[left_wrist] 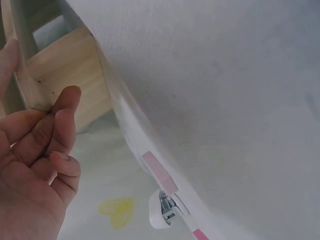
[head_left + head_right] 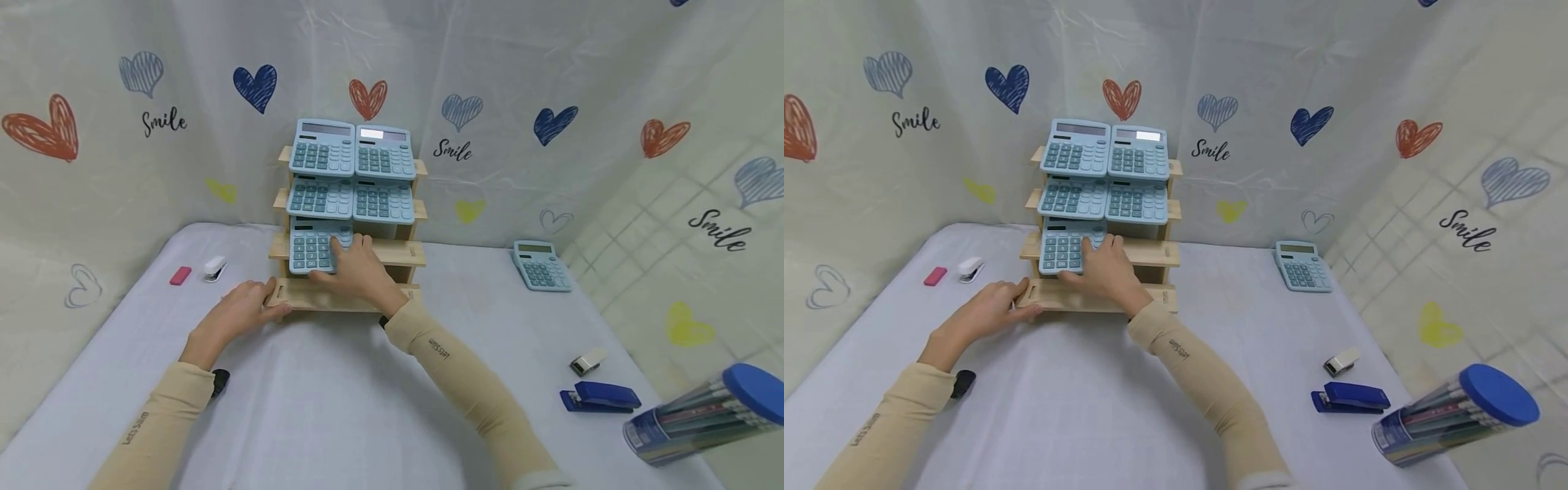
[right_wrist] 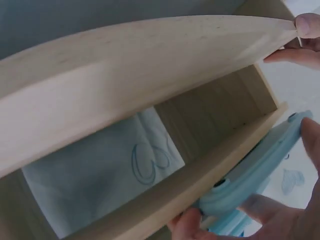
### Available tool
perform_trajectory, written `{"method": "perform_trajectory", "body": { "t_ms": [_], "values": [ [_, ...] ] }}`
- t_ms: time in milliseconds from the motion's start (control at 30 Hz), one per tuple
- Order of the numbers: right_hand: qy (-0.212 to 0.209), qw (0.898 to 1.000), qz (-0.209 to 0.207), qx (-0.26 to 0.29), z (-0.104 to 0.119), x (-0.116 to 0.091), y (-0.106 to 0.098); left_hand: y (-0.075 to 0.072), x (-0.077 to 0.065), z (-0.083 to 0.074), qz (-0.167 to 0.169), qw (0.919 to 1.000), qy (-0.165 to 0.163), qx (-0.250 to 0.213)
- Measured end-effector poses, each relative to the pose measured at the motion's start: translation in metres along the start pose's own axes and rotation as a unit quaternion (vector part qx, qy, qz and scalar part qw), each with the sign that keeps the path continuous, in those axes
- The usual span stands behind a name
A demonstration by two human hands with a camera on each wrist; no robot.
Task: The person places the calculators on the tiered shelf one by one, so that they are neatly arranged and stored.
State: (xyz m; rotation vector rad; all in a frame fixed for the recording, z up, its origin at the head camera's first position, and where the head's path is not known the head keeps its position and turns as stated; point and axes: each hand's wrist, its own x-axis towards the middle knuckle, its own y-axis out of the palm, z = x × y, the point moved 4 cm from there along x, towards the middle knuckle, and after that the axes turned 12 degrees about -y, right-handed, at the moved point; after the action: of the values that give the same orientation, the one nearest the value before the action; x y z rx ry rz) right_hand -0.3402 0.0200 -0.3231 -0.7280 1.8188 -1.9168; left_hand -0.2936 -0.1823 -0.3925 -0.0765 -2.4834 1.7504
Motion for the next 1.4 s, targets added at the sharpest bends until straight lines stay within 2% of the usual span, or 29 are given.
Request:
{"method": "perform_trajectory", "body": {
  "t_ms": [167,367,533,667,800,933,1033,1267,1400],
  "values": [
    [0.013,1.0,-0.027,-0.008,0.002,0.011,0.001,-0.003,0.002,-0.001,-0.012,0.9999,0.012,0.004],
    [0.019,0.999,-0.029,-0.01,0.001,0.013,0.008,0.002,0.004,0.002,-0.001,0.9999,0.009,0.008],
    [0.008,1.0,-0.021,-0.01,-0.006,-0.004,0.007,0.004,0.003,0.004,0.0,1.0,0.003,0.006],
    [0.003,0.999,-0.03,0.01,-0.026,-0.028,0.005,0.006,0.003,0.004,0.006,1.0,-0.001,0.006],
    [0.014,0.997,-0.073,0.029,-0.061,-0.056,0.005,0.006,0.004,0.003,0.011,0.9999,-0.005,0.003],
    [0.042,0.993,-0.097,0.044,-0.109,-0.085,0.004,0.005,0.003,0.002,0.018,0.9998,-0.01,0.0],
    [0.085,0.991,-0.085,0.055,-0.151,-0.105,0.003,0.004,0.002,0.002,0.024,0.9996,-0.014,-0.001],
    [0.173,0.981,-0.075,0.038,-0.261,-0.144,0.011,0.006,0.0,0.001,0.033,0.9993,-0.019,0.0],
    [0.222,0.975,-0.024,0.021,-0.314,-0.158,0.015,0.005,0.001,-0.001,0.025,0.9995,-0.02,-0.001]
  ]
}}
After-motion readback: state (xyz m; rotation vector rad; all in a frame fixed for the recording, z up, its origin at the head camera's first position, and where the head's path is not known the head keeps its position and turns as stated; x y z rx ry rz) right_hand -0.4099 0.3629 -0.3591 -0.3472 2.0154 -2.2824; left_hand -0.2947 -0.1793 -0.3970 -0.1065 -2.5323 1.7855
